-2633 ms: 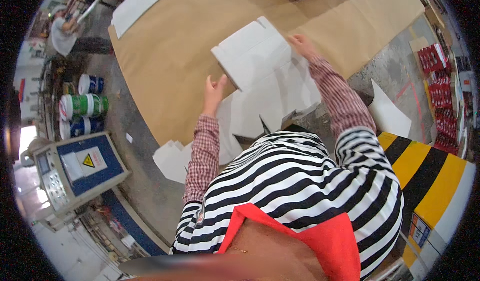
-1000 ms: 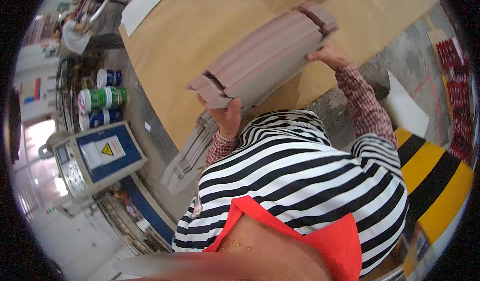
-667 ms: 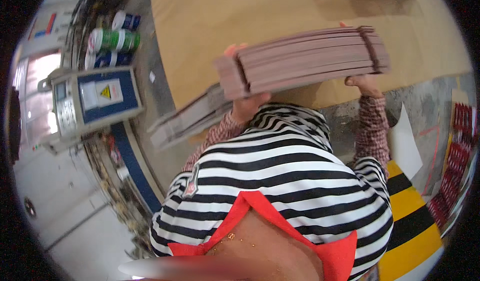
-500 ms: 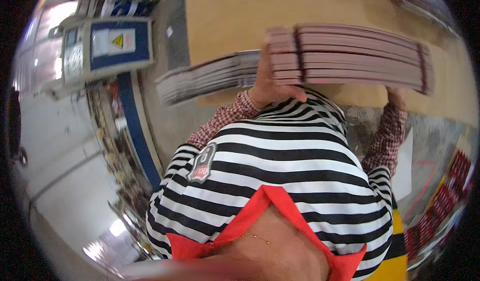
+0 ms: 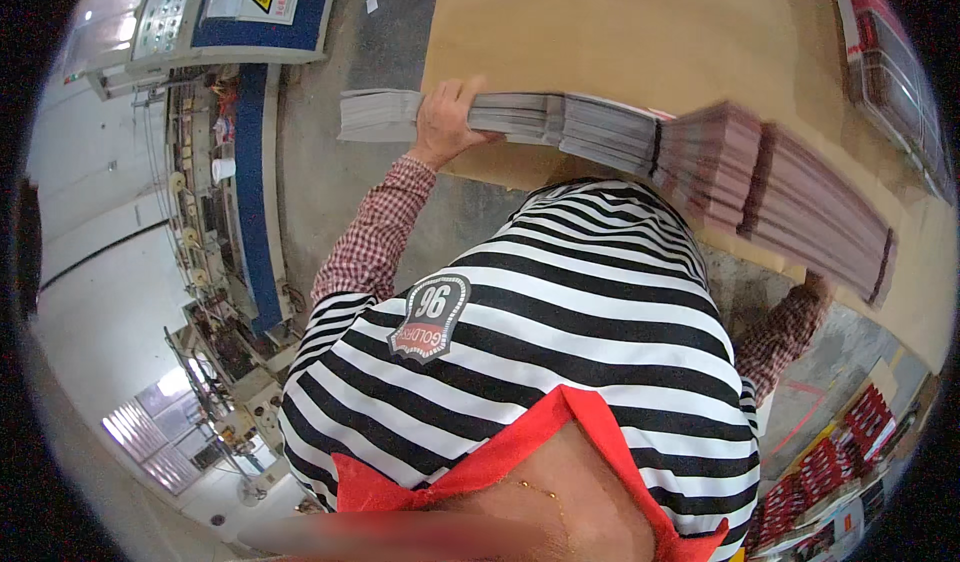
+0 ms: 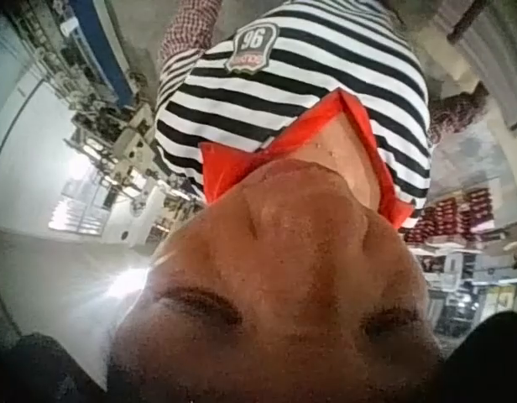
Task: The recorder is sorting and flipping through a stack of white paper sheets on a workbench.
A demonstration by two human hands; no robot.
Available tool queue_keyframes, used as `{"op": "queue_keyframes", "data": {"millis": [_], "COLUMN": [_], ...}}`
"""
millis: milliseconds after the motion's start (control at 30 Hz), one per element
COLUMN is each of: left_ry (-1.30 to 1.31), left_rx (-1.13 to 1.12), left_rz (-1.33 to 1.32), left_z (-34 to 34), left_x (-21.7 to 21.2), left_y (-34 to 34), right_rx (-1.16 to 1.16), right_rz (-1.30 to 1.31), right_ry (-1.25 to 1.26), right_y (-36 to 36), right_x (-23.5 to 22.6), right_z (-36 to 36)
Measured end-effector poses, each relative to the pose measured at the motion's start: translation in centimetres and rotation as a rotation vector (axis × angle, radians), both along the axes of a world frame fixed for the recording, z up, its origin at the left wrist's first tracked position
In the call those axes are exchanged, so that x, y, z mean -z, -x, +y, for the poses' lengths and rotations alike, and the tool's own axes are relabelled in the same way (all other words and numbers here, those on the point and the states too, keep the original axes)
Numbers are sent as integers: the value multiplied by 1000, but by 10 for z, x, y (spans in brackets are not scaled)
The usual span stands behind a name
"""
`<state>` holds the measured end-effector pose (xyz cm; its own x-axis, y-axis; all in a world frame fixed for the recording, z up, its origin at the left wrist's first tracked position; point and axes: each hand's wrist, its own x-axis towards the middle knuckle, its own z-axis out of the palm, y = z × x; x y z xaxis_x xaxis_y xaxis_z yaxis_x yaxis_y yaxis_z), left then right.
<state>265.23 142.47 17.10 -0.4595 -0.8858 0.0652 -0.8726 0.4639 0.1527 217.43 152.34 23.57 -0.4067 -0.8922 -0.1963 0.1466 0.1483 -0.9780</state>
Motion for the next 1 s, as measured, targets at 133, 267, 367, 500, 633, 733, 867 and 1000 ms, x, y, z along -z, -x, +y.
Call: {"op": "queue_keyframes", "data": {"millis": [133,267,367,500,633,733,867,1000], "left_ry": [16,-38,105,-44,-27,-333,-811,-1049], "left_rx": [121,39,129,121,201,218,343,360], "left_rz": [88,64,-14,-28,-3,-73,12,4], "left_z": [-10,-4,-7,-17,-23,-31,-27,-16], "left_x": [3,-16,-18,-6,-13,-35,-44,20], "left_y": [1,6,7,12,15,16,29,46], "right_rx": [118,205,-61,39,149,236,110,-119], "right_rz": [-21,-36,-180,-66,31,152,136,38], "right_ry": [-92,-171,405,193,12,-119,-278,-598], "right_y": [6,58,60,-10,-38,103,105,105], "right_x": [6,31,54,16,4,21,11,65], "right_z": [2,1,3,-25,-48,-44,-66,-75]}}
